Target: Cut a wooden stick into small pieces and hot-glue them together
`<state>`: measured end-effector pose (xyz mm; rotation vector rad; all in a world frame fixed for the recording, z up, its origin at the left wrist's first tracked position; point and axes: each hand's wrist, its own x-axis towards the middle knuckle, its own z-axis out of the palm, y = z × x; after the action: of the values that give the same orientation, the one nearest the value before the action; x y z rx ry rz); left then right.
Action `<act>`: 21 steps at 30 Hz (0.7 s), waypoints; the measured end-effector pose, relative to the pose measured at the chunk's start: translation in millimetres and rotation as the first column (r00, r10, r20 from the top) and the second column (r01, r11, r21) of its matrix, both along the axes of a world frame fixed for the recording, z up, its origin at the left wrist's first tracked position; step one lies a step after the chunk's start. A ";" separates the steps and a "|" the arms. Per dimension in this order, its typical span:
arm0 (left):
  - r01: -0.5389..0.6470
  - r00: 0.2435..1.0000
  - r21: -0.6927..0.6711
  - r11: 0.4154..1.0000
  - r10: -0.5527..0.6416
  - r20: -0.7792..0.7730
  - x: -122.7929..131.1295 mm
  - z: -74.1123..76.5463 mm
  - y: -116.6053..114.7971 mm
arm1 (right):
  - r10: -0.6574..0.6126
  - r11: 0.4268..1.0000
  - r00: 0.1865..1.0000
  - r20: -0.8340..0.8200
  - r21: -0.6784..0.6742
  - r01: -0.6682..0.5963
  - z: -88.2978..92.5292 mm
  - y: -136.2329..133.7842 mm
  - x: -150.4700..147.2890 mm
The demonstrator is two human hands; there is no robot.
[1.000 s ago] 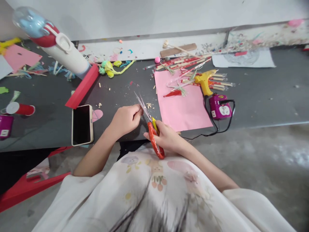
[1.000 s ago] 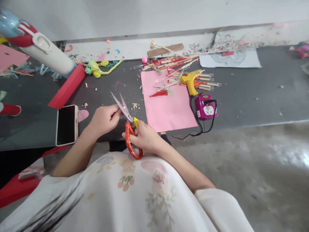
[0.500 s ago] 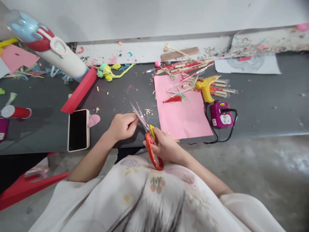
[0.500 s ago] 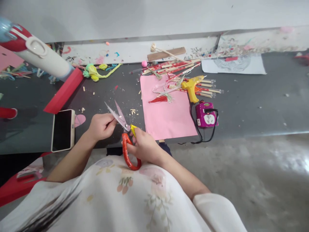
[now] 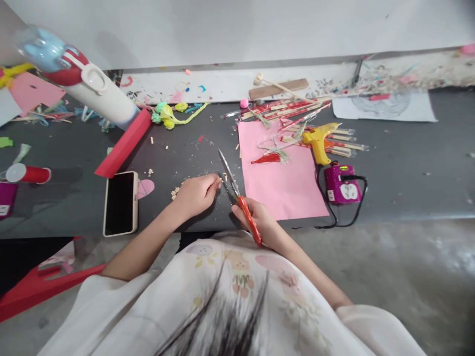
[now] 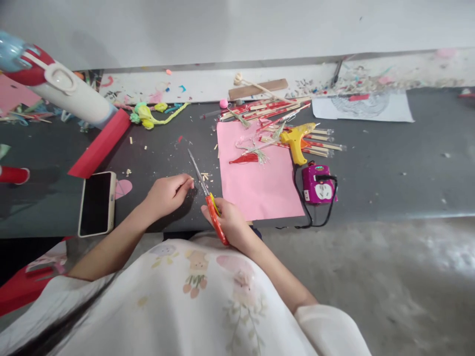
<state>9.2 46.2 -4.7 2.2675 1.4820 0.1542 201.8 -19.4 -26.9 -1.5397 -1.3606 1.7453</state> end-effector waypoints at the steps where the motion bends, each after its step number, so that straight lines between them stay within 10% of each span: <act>1: -0.007 0.998 0.003 1.000 0.007 -0.055 1.0 1.5 -0.4 | -0.006 1.000 1.000 0.007 -0.005 0.006 0.4 0.4 0.6; 11: 0.010 0.915 0.098 0.995 0.031 -0.403 3.2 11.2 -4.9 | 0.038 0.973 0.780 0.624 0.155 -0.171 38.3 6.2 30.1; 21: 0.024 0.999 0.067 0.997 -0.021 -0.045 21.5 3.9 -8.4 | -0.197 0.980 0.316 0.928 0.197 0.033 32.1 9.9 91.6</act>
<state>30.7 37.8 -0.8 2.3542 1.4940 0.1506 293.4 -9.5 5.2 -2.6652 -1.6933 0.4343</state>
